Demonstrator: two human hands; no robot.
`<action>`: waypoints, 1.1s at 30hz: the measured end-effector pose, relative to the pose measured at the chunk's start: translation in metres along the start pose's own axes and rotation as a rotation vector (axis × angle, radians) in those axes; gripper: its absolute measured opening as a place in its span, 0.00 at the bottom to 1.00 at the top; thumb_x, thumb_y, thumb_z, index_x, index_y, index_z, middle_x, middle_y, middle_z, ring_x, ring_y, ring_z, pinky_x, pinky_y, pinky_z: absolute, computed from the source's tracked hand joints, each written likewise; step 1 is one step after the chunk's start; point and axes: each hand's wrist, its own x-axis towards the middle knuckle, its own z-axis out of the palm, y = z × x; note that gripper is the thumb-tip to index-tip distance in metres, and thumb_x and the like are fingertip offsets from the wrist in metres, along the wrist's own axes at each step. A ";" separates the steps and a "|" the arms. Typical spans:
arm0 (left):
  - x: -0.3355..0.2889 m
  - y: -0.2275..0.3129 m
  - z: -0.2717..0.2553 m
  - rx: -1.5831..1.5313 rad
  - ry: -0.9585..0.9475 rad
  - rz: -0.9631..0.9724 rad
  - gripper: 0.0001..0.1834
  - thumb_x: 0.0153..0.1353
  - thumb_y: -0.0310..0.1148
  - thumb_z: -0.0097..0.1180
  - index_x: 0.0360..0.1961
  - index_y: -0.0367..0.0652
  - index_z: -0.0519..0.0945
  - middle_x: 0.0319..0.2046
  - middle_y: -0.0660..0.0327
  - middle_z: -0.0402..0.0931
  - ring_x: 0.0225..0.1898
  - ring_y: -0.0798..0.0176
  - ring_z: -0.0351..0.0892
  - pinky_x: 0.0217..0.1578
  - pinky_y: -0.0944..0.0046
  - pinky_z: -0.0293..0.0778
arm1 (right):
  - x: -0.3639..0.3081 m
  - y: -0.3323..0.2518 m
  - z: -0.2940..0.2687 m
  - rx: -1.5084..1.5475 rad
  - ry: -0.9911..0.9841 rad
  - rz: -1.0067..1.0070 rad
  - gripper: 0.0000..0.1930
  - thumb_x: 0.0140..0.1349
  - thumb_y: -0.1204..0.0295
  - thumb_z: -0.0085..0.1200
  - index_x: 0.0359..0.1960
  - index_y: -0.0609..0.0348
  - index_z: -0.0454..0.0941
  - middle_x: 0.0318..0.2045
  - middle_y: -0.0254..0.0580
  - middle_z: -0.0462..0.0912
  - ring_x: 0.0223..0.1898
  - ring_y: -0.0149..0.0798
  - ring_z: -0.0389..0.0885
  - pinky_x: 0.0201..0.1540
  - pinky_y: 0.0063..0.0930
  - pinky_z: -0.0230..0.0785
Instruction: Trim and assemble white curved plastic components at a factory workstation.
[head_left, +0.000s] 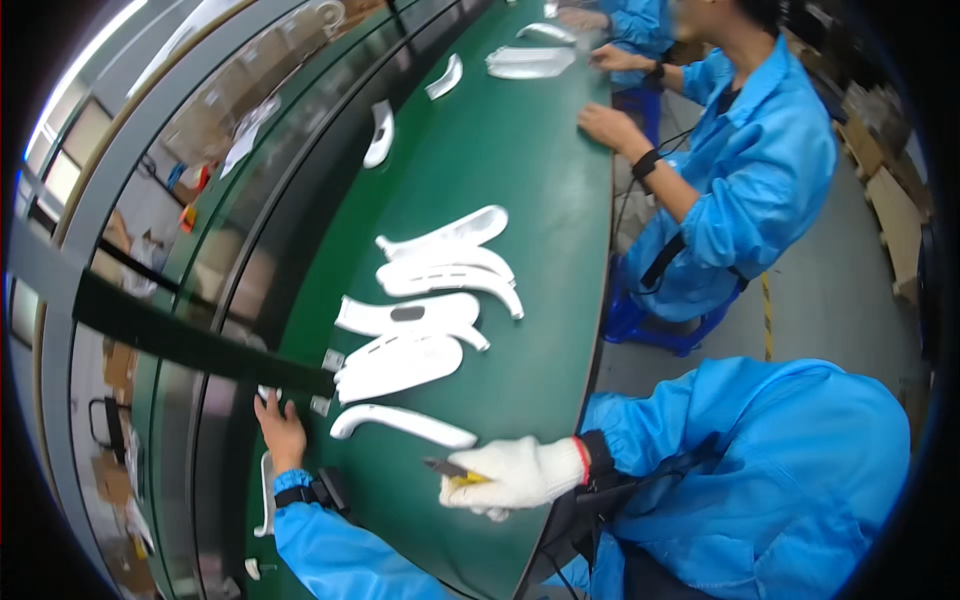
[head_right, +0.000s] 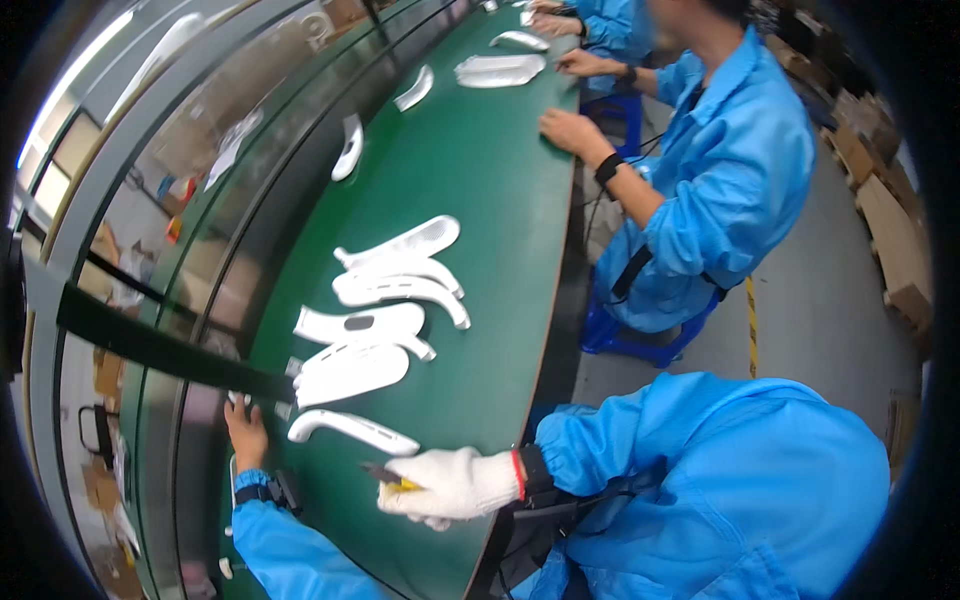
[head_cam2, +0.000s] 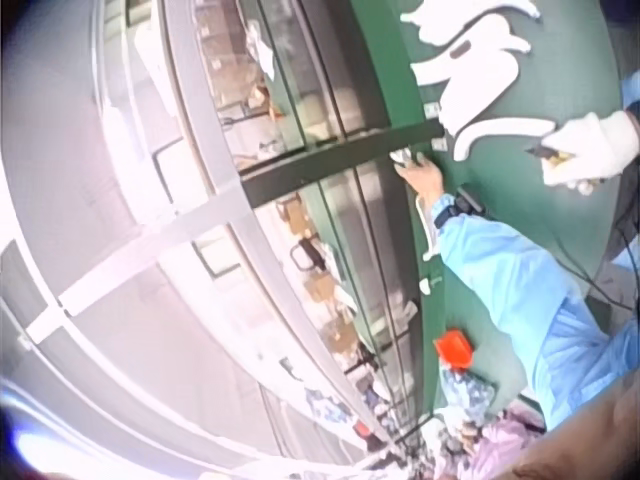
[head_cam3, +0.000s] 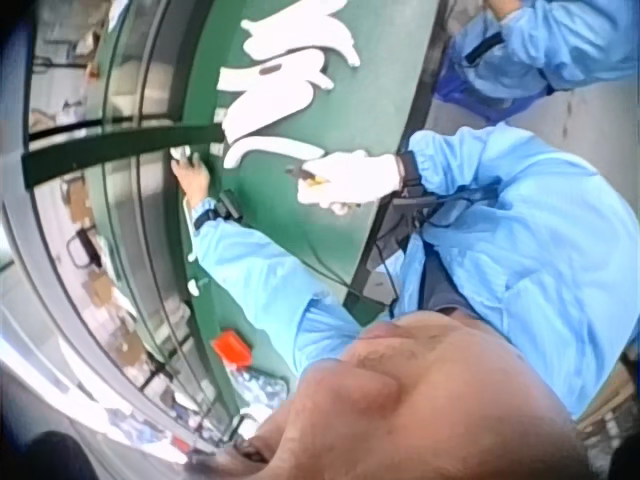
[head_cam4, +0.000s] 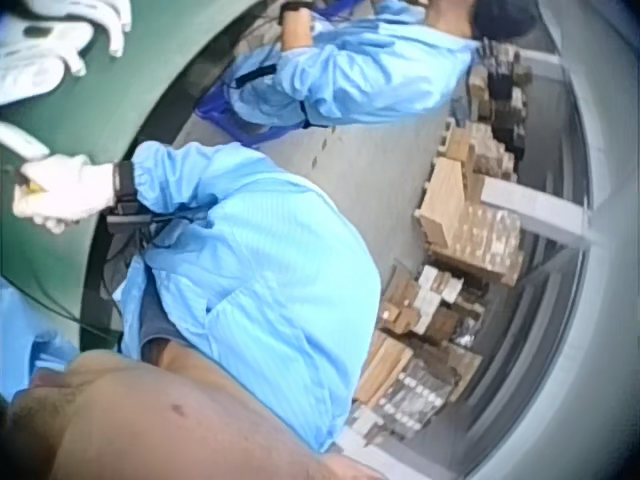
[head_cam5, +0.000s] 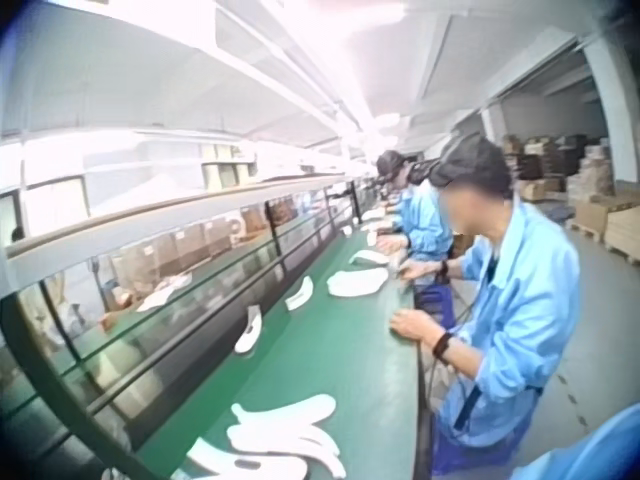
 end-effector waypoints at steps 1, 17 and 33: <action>0.004 -0.015 0.008 -0.031 -0.018 0.011 0.25 0.64 0.30 0.53 0.61 0.36 0.68 0.63 0.37 0.60 0.64 0.36 0.61 0.62 0.50 0.62 | 0.002 0.003 0.002 -0.011 -0.015 -0.001 0.11 0.69 0.63 0.47 0.41 0.57 0.67 0.23 0.32 0.69 0.19 0.25 0.69 0.21 0.22 0.66; -0.096 0.001 -0.161 -0.748 0.555 -0.312 0.12 0.67 0.33 0.52 0.44 0.33 0.75 0.44 0.52 0.76 0.41 0.62 0.77 0.44 0.62 0.75 | -0.007 0.002 0.004 -0.049 -0.066 -0.035 0.11 0.71 0.60 0.42 0.40 0.54 0.65 0.23 0.32 0.68 0.17 0.26 0.68 0.20 0.22 0.68; -0.236 0.122 -0.133 -0.628 -0.097 -0.356 0.20 0.67 0.35 0.53 0.53 0.29 0.74 0.45 0.49 0.78 0.45 0.57 0.76 0.49 0.61 0.71 | -0.007 0.006 0.013 0.062 -0.009 -0.030 0.09 0.69 0.64 0.44 0.36 0.56 0.65 0.21 0.32 0.67 0.14 0.27 0.68 0.17 0.25 0.67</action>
